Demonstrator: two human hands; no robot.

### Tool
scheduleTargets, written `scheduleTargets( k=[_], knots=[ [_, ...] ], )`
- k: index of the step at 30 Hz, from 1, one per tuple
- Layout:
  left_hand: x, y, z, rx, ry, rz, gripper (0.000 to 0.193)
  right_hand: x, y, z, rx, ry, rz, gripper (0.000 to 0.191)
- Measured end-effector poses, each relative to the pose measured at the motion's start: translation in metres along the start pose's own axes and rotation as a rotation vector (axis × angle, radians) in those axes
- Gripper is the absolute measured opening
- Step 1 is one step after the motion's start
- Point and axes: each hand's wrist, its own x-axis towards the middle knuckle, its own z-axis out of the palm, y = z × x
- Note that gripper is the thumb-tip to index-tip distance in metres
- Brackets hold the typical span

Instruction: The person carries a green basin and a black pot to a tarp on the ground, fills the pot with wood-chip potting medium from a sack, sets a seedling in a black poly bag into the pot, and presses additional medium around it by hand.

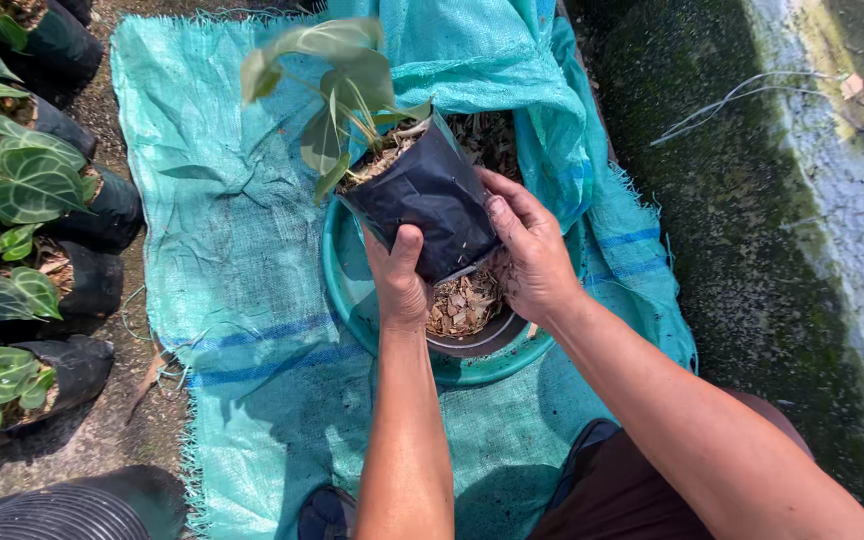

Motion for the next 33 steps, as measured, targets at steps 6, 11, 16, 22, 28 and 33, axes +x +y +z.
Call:
scheduleTargets(
  k=[6, 11, 16, 22, 28, 33],
  knots=[
    [-0.001, -0.012, -0.007, 0.046, -0.010, 0.033, 0.112, 0.005, 0.012, -0.006, -0.042, 0.043, -0.177, 0.008],
    [-0.003, 0.000, -0.005, 0.069, 0.078, -0.040, 0.111, -0.006, 0.011, -0.013, 0.007, 0.005, -0.162, 0.008],
    [-0.004, 0.005, 0.013, 0.015, -0.006, -0.027, 0.110, -0.009, 0.006, -0.013, -0.010, 0.011, -0.143, 0.023],
    [-0.003, -0.003, 0.012, -0.041, 0.010, -0.063, 0.106, -0.009, 0.009, -0.015, 0.049, -0.007, -0.221, 0.011],
    [0.000, -0.001, 0.001, -0.099, 0.009, -0.073, 0.099, -0.012, 0.013, -0.019, 0.097, 0.092, -0.024, 0.019],
    [0.002, 0.002, -0.005, -0.126, -0.074, -0.060, 0.097, -0.009, 0.005, -0.015, 0.069, -0.023, -0.136, 0.011]
  ],
)
